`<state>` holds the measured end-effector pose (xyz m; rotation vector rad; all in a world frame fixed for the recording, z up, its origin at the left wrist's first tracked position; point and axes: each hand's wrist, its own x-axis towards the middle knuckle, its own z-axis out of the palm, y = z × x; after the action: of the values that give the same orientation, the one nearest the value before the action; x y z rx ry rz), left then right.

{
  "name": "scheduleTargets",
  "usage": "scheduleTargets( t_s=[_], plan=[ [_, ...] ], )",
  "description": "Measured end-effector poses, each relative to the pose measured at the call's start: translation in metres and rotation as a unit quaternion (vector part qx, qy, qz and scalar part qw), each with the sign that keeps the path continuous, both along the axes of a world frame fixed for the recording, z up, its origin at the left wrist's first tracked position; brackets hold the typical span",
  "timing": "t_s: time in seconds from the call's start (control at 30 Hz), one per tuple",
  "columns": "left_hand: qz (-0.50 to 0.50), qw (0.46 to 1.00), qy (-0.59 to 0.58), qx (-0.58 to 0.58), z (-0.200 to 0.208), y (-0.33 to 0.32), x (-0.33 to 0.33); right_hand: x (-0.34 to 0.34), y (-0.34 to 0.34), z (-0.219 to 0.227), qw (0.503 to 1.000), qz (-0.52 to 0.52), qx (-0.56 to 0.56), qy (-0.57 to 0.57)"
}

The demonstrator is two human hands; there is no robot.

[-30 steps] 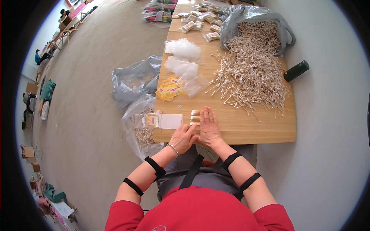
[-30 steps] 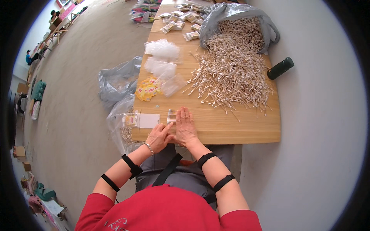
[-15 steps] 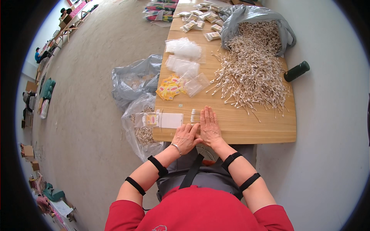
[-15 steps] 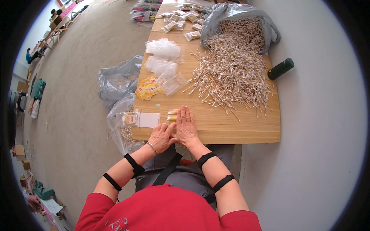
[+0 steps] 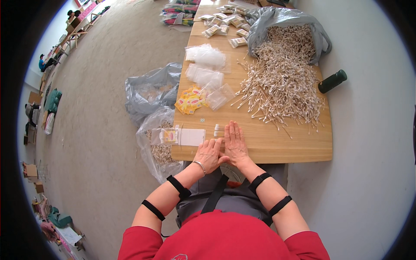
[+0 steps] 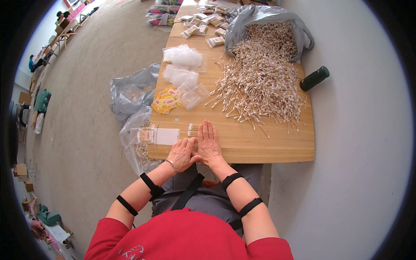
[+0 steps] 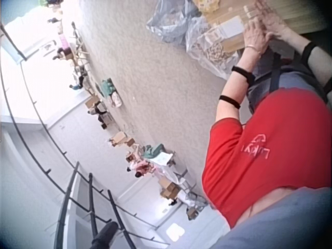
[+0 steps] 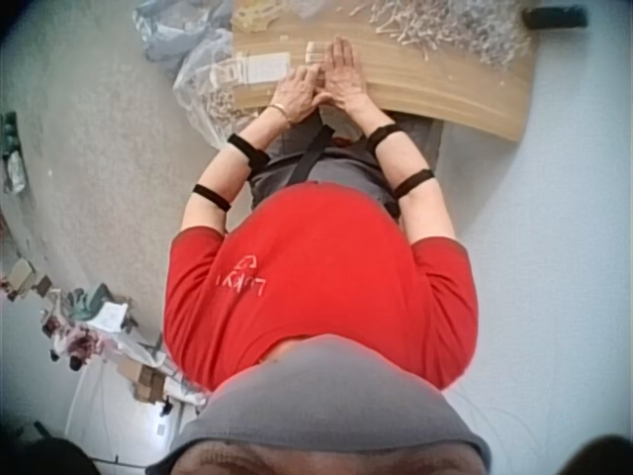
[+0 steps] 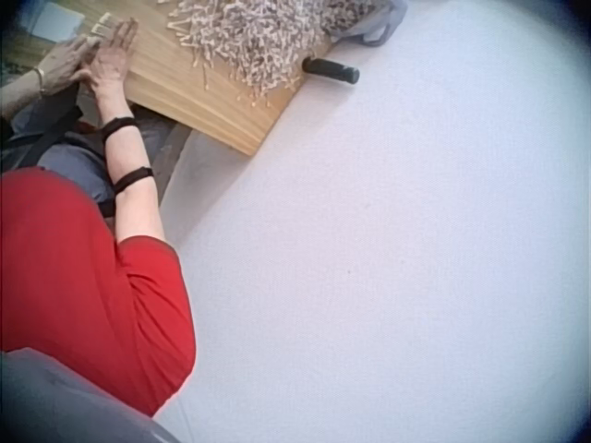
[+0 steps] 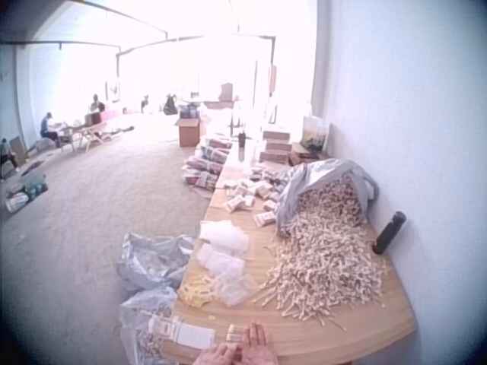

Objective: Manually sorting and packaging cotton swabs into plastic bags.

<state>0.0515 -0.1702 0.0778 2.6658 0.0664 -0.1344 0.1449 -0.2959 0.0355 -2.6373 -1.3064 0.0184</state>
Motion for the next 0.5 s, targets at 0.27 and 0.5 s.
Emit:
scheduleTargets(
  t_s=[0.27,0.5],
  plan=[
    [0.024,1.000,0.017,-0.006,-0.0007,-0.0005,0.0076,0.0001,0.0005,0.0026,0.998,0.004,-0.055,-0.001],
    [0.019,1.000,0.012,-0.003,-0.0008,-0.0010,0.0077,0.0004,0.0004,-0.0023,1.000,0.002,-0.016,-0.015]
  ],
)
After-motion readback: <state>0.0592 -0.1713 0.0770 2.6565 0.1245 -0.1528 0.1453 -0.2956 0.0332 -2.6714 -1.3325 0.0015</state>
